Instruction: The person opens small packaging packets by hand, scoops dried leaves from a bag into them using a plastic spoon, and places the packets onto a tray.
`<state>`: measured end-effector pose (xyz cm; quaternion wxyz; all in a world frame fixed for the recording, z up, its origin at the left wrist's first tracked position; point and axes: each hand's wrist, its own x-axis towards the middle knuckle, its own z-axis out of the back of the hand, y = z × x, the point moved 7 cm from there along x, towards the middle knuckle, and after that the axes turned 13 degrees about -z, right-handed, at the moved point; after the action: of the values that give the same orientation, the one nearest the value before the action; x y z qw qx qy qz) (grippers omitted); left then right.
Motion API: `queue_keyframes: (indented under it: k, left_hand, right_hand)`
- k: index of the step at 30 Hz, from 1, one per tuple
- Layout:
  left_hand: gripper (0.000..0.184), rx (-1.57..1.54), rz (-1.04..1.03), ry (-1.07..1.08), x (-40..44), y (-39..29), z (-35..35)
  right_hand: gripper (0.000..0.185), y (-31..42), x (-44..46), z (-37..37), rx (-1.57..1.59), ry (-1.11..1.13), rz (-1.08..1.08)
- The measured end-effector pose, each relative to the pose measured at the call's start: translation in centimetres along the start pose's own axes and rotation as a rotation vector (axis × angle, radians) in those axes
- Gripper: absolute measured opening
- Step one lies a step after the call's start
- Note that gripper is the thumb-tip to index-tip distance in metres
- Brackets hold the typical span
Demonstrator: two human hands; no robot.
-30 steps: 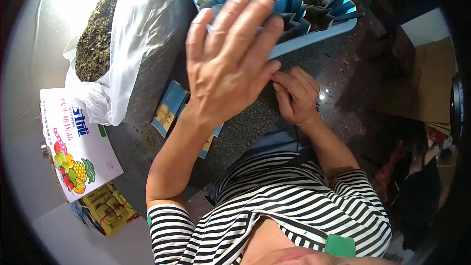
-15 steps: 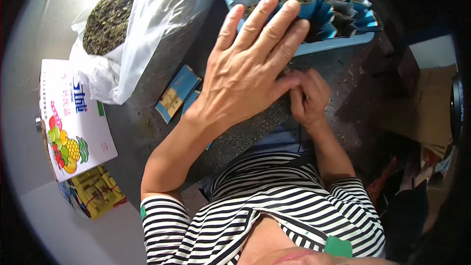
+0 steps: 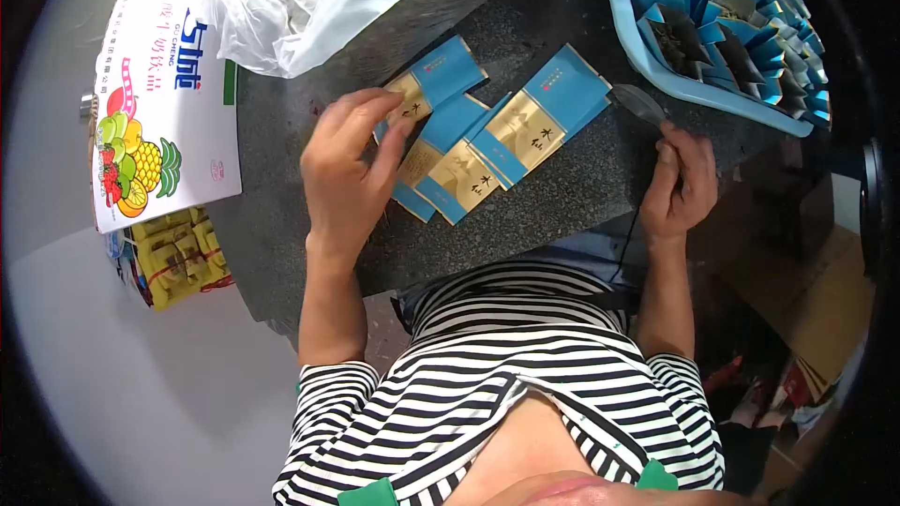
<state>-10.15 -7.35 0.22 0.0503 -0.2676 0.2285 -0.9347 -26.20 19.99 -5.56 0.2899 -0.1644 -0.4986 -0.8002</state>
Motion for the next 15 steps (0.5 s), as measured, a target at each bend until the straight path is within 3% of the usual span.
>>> queue_keyframes:
  k: [4,9,15]
  left_hand:
    - [0.029,0.226,-0.017,0.047,-0.1,0.4,-1.3]
    - [0.020,0.391,-0.093,0.042,0.0,0.7,-1.3]
    - [0.006,0.228,-0.075,-0.162,-0.6,0.8,1.2]
  right_hand:
    - [0.018,0.0,-0.2,0.1,0.029,-0.013,0.016]
    - [0.019,0.2,-0.2,0.0,0.024,-0.030,0.004]
    - [0.018,0.8,-0.7,0.7,0.113,-0.037,-0.054]
